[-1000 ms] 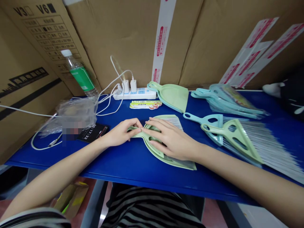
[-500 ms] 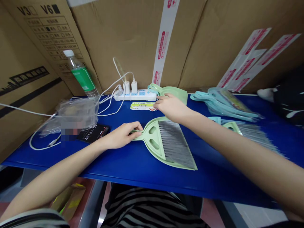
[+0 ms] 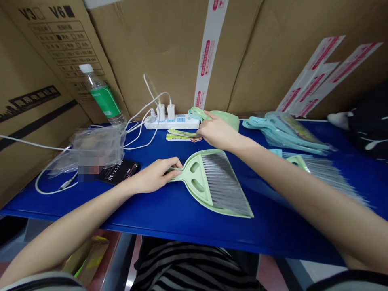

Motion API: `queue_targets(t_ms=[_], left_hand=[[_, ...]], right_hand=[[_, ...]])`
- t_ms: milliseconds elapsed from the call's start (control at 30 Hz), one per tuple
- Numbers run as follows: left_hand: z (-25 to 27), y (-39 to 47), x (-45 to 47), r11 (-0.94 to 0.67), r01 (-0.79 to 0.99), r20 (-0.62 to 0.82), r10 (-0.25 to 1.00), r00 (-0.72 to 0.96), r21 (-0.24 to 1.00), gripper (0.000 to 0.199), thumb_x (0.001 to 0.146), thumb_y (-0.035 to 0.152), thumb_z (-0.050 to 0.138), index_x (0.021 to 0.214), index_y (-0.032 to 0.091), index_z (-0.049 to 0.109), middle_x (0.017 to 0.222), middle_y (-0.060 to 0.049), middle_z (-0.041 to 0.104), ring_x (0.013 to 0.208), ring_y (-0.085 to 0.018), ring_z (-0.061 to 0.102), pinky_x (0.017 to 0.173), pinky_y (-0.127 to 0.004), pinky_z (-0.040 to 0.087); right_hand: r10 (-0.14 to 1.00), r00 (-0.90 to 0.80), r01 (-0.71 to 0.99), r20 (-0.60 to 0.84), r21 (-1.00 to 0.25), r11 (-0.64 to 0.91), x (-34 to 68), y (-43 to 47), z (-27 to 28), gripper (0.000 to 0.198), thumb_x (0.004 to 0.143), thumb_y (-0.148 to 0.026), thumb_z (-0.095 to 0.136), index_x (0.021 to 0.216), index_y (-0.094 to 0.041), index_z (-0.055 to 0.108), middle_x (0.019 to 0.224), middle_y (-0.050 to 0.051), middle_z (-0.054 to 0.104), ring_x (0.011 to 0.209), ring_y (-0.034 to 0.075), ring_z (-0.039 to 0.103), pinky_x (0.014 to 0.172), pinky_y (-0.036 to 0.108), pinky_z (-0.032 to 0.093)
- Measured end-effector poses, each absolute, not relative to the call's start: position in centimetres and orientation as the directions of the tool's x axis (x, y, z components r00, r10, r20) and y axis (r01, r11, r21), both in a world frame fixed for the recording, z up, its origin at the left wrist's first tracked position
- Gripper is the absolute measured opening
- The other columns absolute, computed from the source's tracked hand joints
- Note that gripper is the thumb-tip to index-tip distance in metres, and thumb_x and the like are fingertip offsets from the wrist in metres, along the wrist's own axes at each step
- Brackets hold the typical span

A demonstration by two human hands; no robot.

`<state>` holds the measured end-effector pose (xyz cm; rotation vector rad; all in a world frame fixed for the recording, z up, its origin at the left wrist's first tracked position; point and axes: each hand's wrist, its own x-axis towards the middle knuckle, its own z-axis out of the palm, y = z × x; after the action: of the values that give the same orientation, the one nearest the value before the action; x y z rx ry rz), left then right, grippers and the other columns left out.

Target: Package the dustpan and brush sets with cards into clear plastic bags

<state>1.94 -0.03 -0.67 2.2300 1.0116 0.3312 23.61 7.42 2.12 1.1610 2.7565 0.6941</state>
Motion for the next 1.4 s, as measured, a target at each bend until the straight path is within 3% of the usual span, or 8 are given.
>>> queue_targets(t_ms=[100, 167, 233, 367, 533, 833, 1167, 1400], left_hand=[[-0.7, 0.0, 1.9, -0.479, 0.579, -0.047, 0.743, 0.668, 0.66, 0.019, 0.091, 0.032, 0.04, 0.087, 0.018, 0.053, 0.077, 0.002, 0.057, 0.068, -0.013, 0.049, 0.065, -0.024, 0.038], [-0.7, 0.0, 1.9, -0.478, 0.577, -0.047, 0.742, 0.669, 0.662, 0.021, 0.092, 0.034, 0.04, 0.088, 0.018, 0.053, 0.078, 0.001, 0.058, 0.069, -0.013, 0.05, 0.066, -0.025, 0.038], [-0.7, 0.0, 1.9, -0.478, 0.58, -0.051, 0.742, 0.669, 0.659, 0.022, 0.092, 0.035, 0.04, 0.087, 0.018, 0.053, 0.078, 0.001, 0.058, 0.069, -0.013, 0.049, 0.066, -0.025, 0.038], [-0.6, 0.0, 2.0, -0.467, 0.597, -0.07, 0.747, 0.661, 0.653, 0.023, 0.091, 0.037, 0.04, 0.088, 0.018, 0.053, 0.078, 0.001, 0.058, 0.07, -0.014, 0.049, 0.067, -0.025, 0.038], [-0.4, -0.1, 1.9, -0.468, 0.609, -0.084, 0.745, 0.661, 0.64, 0.024, 0.092, 0.037, 0.039, 0.091, 0.018, 0.054, 0.08, 0.0, 0.058, 0.071, -0.014, 0.049, 0.067, -0.025, 0.039], [-0.5, 0.1, 1.9, -0.472, 0.601, -0.076, 0.743, 0.665, 0.645, 0.023, 0.093, 0.036, 0.04, 0.092, 0.018, 0.054, 0.083, -0.001, 0.06, 0.073, -0.014, 0.052, 0.069, -0.026, 0.041], [-0.4, 0.1, 2.0, -0.471, 0.608, -0.084, 0.743, 0.664, 0.639, 0.024, 0.093, 0.036, 0.04, 0.092, 0.018, 0.055, 0.082, 0.0, 0.059, 0.073, -0.014, 0.052, 0.068, -0.026, 0.041], [-0.4, 0.1, 2.0, -0.472, 0.595, -0.073, 0.741, 0.668, 0.651, 0.022, 0.093, 0.034, 0.04, 0.092, 0.018, 0.055, 0.081, 0.0, 0.059, 0.071, -0.014, 0.051, 0.068, -0.026, 0.04]], right_hand=[[0.691, -0.694, 0.714, 0.202, 0.32, 0.623, 24.4, 6.2, 2.9, 0.028, 0.082, -0.005, 0.049, 0.092, -0.013, 0.074, 0.084, 0.011, 0.071, 0.085, 0.022, 0.064, 0.093, 0.041, 0.039], [0.69, -0.679, 0.734, 0.252, 0.254, 0.63, 25.2, 4.9, 3.3, 0.026, 0.086, -0.011, 0.048, 0.086, -0.012, 0.074, 0.08, 0.011, 0.069, 0.081, 0.022, 0.062, 0.079, 0.035, 0.043], [0.686, -0.668, 0.744, 0.29, 0.235, 0.625, 26.2, 3.3, 3.5, 0.028, 0.09, -0.017, 0.046, 0.077, -0.014, 0.07, 0.073, 0.01, 0.065, 0.071, 0.02, 0.059, 0.063, 0.031, 0.039], [0.624, -0.689, 0.717, 0.369, 0.217, 0.663, 28.2, -0.1, 3.2, 0.029, 0.092, -0.023, 0.043, 0.07, -0.017, 0.061, 0.064, 0.004, 0.057, 0.057, 0.015, 0.051, 0.051, 0.027, 0.028], [0.6, -0.722, 0.677, 0.344, 0.173, 0.715, 29.3, -2.6, 2.3, 0.029, 0.094, -0.019, 0.04, 0.07, -0.019, 0.055, 0.065, 0.001, 0.055, 0.047, 0.012, 0.045, 0.047, 0.027, 0.026], [0.626, -0.768, 0.627, 0.134, -0.044, 0.778, 28.7, -3.8, 2.0, 0.023, 0.092, -0.016, 0.044, 0.071, -0.02, 0.053, 0.072, 0.001, 0.06, 0.052, 0.011, 0.05, 0.051, 0.027, 0.03], [0.628, -0.77, 0.638, 0.116, 0.153, 0.754, 28.4, -3.2, 1.4, 0.016, 0.088, -0.008, 0.047, 0.083, -0.018, 0.059, 0.078, 0.003, 0.066, 0.054, 0.014, 0.057, 0.048, 0.029, 0.03], [0.603, -0.79, 0.612, 0.111, 0.199, 0.766, 28.3, -2.7, 1.1, 0.032, 0.078, 0.003, 0.046, 0.097, -0.017, 0.063, 0.088, 0.005, 0.071, 0.063, 0.015, 0.063, 0.052, 0.026, 0.036]])
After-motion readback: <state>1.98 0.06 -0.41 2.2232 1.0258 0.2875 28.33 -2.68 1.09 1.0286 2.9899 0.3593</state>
